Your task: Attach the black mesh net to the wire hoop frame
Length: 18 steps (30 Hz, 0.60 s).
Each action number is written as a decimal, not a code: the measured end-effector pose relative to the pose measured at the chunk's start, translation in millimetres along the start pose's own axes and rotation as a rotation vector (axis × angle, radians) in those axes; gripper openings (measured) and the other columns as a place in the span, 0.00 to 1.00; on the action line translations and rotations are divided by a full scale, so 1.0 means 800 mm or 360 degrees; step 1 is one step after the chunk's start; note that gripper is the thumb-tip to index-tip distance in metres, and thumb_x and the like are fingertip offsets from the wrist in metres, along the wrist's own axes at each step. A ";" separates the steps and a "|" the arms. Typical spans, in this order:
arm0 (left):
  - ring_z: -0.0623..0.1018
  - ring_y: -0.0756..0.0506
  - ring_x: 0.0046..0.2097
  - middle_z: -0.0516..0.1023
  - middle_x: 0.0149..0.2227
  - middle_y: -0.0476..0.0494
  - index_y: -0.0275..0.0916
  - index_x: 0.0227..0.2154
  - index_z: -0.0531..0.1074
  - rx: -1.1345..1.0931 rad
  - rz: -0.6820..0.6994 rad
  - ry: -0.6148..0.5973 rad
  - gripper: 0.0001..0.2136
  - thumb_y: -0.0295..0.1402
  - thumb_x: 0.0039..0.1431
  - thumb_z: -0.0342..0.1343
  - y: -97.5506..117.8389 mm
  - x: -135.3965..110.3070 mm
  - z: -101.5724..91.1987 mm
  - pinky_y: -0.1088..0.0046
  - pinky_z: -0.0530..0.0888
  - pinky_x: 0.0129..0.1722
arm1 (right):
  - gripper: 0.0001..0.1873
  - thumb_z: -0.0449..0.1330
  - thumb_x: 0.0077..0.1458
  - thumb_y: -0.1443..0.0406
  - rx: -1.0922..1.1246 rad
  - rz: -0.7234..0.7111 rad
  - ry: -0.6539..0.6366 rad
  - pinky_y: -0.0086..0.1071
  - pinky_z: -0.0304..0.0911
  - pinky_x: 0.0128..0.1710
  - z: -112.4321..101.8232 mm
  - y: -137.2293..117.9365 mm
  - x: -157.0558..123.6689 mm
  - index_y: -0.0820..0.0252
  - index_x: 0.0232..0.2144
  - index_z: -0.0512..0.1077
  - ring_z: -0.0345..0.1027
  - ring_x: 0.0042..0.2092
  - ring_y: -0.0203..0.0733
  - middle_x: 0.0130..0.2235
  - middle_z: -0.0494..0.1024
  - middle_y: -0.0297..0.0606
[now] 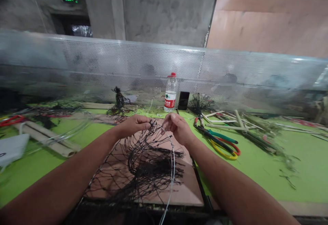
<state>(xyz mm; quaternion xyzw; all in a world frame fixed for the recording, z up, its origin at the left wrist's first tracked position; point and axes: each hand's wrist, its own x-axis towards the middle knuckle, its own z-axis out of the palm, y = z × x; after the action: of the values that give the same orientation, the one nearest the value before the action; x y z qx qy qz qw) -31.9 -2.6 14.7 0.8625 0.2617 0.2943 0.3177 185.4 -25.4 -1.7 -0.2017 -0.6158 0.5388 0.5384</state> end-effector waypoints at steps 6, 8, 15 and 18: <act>0.70 0.49 0.33 0.73 0.29 0.46 0.34 0.28 0.73 0.0055 0.0026 -0.0190 0.13 0.39 0.54 0.51 0.009 0.001 0.003 0.76 0.65 0.35 | 0.15 0.60 0.48 0.61 -0.0848 -0.0520 0.0307 0.37 0.63 0.37 0.001 -0.002 0.002 0.53 0.41 0.69 0.65 0.32 0.38 0.31 0.71 0.35; 0.69 0.50 0.31 0.72 0.27 0.48 0.35 0.26 0.73 0.0122 0.0053 -0.0227 0.12 0.38 0.54 0.52 0.010 0.002 0.007 0.77 0.64 0.33 | 0.19 0.61 0.48 0.63 -0.1280 -0.0801 0.0354 0.39 0.61 0.42 -0.003 -0.008 0.002 0.48 0.44 0.70 0.63 0.37 0.40 0.37 0.70 0.37; 0.69 0.50 0.31 0.72 0.27 0.50 0.36 0.28 0.72 0.0228 0.0121 -0.0328 0.11 0.39 0.55 0.51 0.013 0.003 0.016 0.78 0.64 0.32 | 0.18 0.58 0.51 0.63 -0.2024 -0.0933 -0.0120 0.43 0.56 0.44 -0.012 -0.022 0.001 0.45 0.46 0.70 0.61 0.38 0.44 0.37 0.72 0.39; 0.69 0.50 0.32 0.72 0.27 0.49 0.35 0.28 0.72 0.0159 0.0102 -0.0324 0.11 0.38 0.54 0.52 0.009 0.003 0.016 0.77 0.65 0.33 | 0.12 0.58 0.52 0.61 -0.1883 -0.0910 0.0002 0.41 0.57 0.42 -0.007 -0.018 0.000 0.50 0.40 0.73 0.61 0.36 0.42 0.34 0.73 0.39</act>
<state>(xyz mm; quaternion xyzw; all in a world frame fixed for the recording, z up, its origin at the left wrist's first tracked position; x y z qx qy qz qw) -19.6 -11.0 12.8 0.9106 0.2149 0.2018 0.2896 195.4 -27.9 10.4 -0.2925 -0.8372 -0.0551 0.4589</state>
